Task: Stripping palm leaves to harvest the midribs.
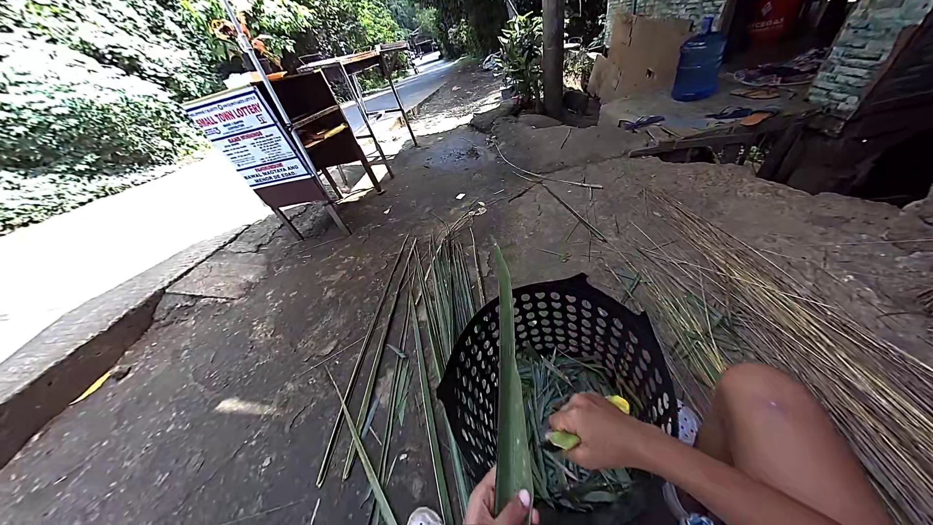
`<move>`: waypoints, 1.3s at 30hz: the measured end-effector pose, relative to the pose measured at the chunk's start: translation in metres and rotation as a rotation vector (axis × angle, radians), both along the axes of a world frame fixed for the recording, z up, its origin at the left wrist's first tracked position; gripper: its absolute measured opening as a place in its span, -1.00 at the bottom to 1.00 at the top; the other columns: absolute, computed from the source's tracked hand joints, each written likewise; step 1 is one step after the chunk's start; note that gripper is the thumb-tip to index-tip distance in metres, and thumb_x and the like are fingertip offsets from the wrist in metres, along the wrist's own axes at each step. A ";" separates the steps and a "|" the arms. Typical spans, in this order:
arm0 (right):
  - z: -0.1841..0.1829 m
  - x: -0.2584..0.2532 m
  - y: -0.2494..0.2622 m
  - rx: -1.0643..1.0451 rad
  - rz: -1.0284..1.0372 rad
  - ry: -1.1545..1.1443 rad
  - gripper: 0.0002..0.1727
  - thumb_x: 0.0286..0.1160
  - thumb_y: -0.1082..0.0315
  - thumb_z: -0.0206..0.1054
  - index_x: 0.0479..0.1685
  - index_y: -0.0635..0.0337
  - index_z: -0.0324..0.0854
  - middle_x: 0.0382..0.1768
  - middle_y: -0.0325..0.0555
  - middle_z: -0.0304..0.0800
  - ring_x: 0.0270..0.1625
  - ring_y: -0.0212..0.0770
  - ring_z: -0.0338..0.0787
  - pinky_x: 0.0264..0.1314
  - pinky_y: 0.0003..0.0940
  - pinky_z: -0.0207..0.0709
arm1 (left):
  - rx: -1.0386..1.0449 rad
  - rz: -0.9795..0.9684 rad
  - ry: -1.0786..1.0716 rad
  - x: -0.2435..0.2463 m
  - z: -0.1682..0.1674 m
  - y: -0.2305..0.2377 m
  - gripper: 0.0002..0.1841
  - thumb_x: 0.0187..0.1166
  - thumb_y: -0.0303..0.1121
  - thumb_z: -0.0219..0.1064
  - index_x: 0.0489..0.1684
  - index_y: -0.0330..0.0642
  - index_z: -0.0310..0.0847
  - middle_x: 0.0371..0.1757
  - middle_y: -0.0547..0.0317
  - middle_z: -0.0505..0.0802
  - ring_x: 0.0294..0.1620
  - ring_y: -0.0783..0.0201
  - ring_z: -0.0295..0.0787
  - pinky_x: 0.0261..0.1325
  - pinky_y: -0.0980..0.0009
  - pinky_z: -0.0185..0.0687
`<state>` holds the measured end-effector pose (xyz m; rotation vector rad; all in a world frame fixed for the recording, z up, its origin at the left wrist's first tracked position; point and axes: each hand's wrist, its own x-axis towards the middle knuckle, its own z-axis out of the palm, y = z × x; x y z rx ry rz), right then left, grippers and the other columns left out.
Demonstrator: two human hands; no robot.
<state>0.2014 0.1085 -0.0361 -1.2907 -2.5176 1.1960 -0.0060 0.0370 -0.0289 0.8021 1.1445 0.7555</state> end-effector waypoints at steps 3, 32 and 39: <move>0.004 -0.013 -0.005 -0.038 0.152 -0.037 -0.70 0.66 0.43 0.24 -0.17 0.63 0.70 -0.23 0.50 0.78 0.03 0.45 0.77 0.19 0.30 0.45 | 0.013 -0.002 -0.028 0.004 0.007 0.001 -0.70 0.61 -0.77 -0.10 -0.13 -0.15 0.44 -0.58 0.50 0.76 -0.64 0.69 0.64 -0.48 0.76 0.58; 0.017 -0.040 -0.001 0.255 -0.604 -0.095 -0.71 0.68 0.51 0.16 0.06 0.66 0.64 -0.01 0.50 0.80 0.09 0.42 0.83 0.12 0.21 0.59 | -0.035 -0.012 -0.021 0.021 0.009 0.012 -0.76 0.60 -0.76 -0.04 -0.10 -0.21 0.40 -0.57 0.41 0.73 -0.70 0.65 0.61 -0.55 0.75 0.57; 0.033 -0.003 0.030 0.079 -0.801 -0.082 -0.64 0.77 0.43 0.10 0.17 0.67 0.58 0.09 0.56 0.74 0.29 0.44 0.71 0.35 0.24 0.43 | -0.058 -0.079 -0.033 0.019 0.006 0.005 -0.76 0.62 -0.75 -0.06 -0.09 -0.19 0.40 -0.57 0.43 0.73 -0.70 0.66 0.60 -0.55 0.76 0.56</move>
